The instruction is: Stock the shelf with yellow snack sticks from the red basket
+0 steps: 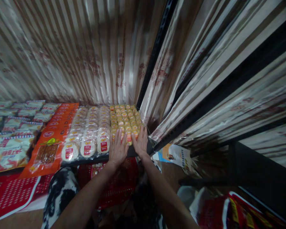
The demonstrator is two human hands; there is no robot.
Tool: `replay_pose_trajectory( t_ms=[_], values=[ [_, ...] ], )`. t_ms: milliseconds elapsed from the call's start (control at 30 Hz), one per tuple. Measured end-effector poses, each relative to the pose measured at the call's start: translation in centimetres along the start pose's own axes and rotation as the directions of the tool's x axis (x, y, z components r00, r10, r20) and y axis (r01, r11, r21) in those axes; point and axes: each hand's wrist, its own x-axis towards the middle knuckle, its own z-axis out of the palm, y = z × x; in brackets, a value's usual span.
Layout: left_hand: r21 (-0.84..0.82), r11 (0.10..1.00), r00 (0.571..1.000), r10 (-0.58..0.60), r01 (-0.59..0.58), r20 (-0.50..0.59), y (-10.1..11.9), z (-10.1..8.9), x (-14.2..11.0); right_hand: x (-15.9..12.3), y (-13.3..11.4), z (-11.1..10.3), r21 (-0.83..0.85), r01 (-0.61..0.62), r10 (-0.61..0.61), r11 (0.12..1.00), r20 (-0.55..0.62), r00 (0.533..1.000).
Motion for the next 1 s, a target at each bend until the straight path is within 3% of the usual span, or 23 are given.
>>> replay_pose_trajectory(
  t_ms=[100, 200, 300, 433, 533, 667, 800, 1000],
  values=[
    [0.002, 1.0, 1.0, 0.0, 0.0, -0.026, 0.0, -0.2, -0.2, -0.4, -0.1, -0.7, -0.033, 0.015, -0.017, 0.999, -0.069, 0.997],
    [-0.004, 1.0, 0.999, 0.013, -0.013, -0.041, 0.1, -1.2, 0.4, -0.2, -0.9, -1.9, -0.11, 0.125, -0.137, 0.986, -0.102, 0.985],
    [-0.012, 0.999, 0.997, -0.049, 0.049, -0.064, -0.2, -2.9, 2.3, 1.7, -2.4, -3.3, -0.153, 0.237, -0.247, 0.959, -0.048, 0.968],
    [-0.056, 0.987, 0.988, -0.155, 0.154, -0.016, -1.8, -4.0, 6.6, 6.3, -4.7, -4.0, -0.17, 0.28, -0.266, 0.945, 0.104, 0.958],
    [-0.088, 0.974, 0.971, -0.197, 0.21, 0.137, -3.5, -3.4, 10.3, 9.6, -6.0, -3.0, -0.184, 0.294, -0.248, 0.938, 0.239, 0.939],
    [-0.052, 0.962, 0.916, -0.236, 0.267, 0.325, -5.1, -2.2, 14.3, 12.6, -6.8, -0.9, -0.199, 0.323, -0.228, 0.925, 0.389, 0.893],
    [-0.011, 0.976, 0.91, -0.198, 0.217, 0.364, -5.9, -0.5, 16.2, 14.6, -6.9, 0.5, -0.221, 0.343, -0.209, 0.913, 0.468, 0.858],
    [-0.001, 0.991, 0.925, -0.126, 0.136, 0.359, -6.7, 2.5, 16.3, 15.3, -6.5, 1.1, -0.215, 0.42, -0.254, 0.882, 0.533, 0.807]
  ],
)
